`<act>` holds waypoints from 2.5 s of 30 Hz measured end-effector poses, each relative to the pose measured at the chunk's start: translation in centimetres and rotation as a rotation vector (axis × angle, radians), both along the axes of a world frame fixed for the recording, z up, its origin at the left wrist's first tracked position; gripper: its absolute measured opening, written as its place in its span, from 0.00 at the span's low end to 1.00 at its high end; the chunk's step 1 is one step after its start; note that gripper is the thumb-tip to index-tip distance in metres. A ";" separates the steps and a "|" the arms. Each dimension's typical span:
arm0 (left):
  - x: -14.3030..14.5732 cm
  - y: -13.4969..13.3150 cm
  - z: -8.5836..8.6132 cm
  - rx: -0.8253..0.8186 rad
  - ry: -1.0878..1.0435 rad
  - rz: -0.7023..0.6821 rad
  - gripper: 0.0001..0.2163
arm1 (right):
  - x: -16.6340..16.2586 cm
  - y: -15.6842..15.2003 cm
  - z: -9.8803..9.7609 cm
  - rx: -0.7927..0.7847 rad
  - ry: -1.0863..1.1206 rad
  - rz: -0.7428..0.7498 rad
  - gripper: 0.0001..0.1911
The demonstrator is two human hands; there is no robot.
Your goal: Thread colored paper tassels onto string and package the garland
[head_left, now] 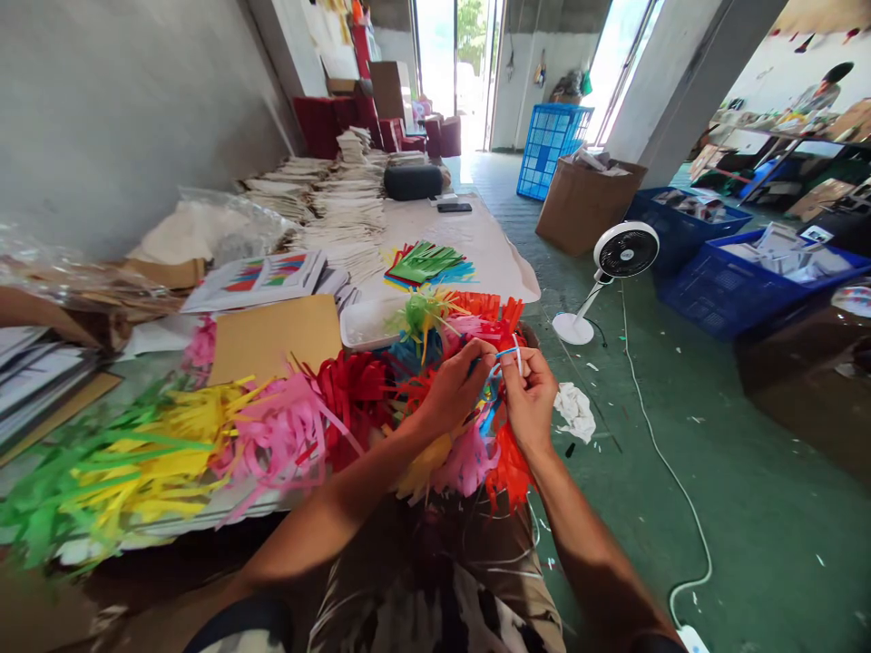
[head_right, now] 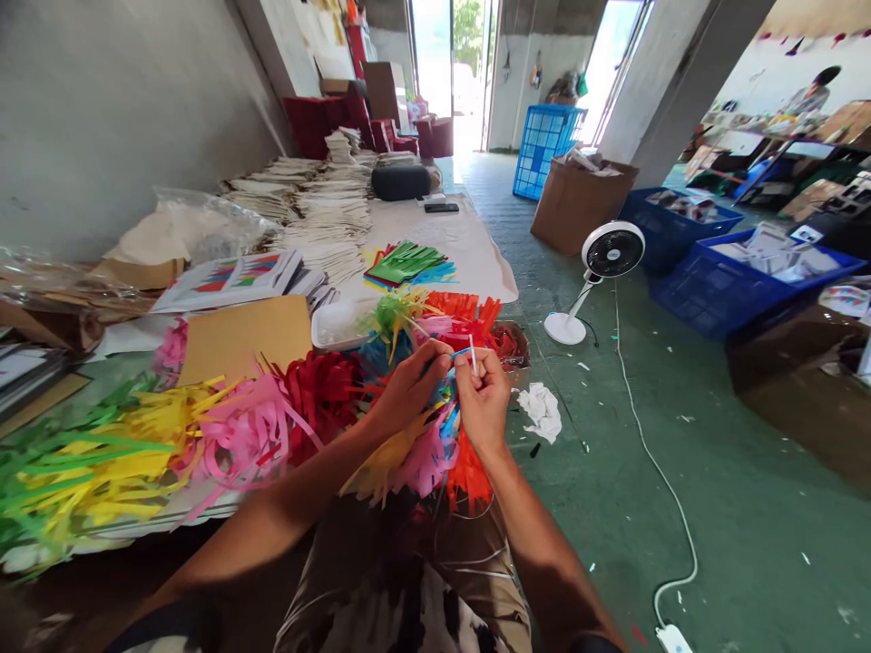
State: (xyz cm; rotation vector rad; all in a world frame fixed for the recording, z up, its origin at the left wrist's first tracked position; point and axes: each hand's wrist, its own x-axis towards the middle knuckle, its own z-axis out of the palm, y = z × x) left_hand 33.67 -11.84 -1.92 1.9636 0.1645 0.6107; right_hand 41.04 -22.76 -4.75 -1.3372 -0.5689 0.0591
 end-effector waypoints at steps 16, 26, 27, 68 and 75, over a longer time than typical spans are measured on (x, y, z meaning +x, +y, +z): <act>0.0 0.0 -1.0 -0.100 0.013 0.029 0.12 | -0.4 0.2 -0.8 -0.105 -0.147 -0.068 0.14; -0.1 0.6 0.1 -0.674 0.038 -0.083 0.19 | -0.1 0.4 -1.0 -0.053 -0.067 0.025 0.16; -0.1 0.8 0.1 -0.729 0.046 -0.084 0.19 | 0.0 0.3 -0.8 -0.041 -0.049 0.039 0.15; -0.4 1.3 -0.1 0.105 -0.016 0.090 0.07 | 0.4 -0.3 -0.6 -0.111 -0.022 0.068 0.13; -1.4 2.8 0.9 0.232 0.077 0.162 0.04 | 2.4 -0.3 -0.6 0.118 0.199 0.037 0.16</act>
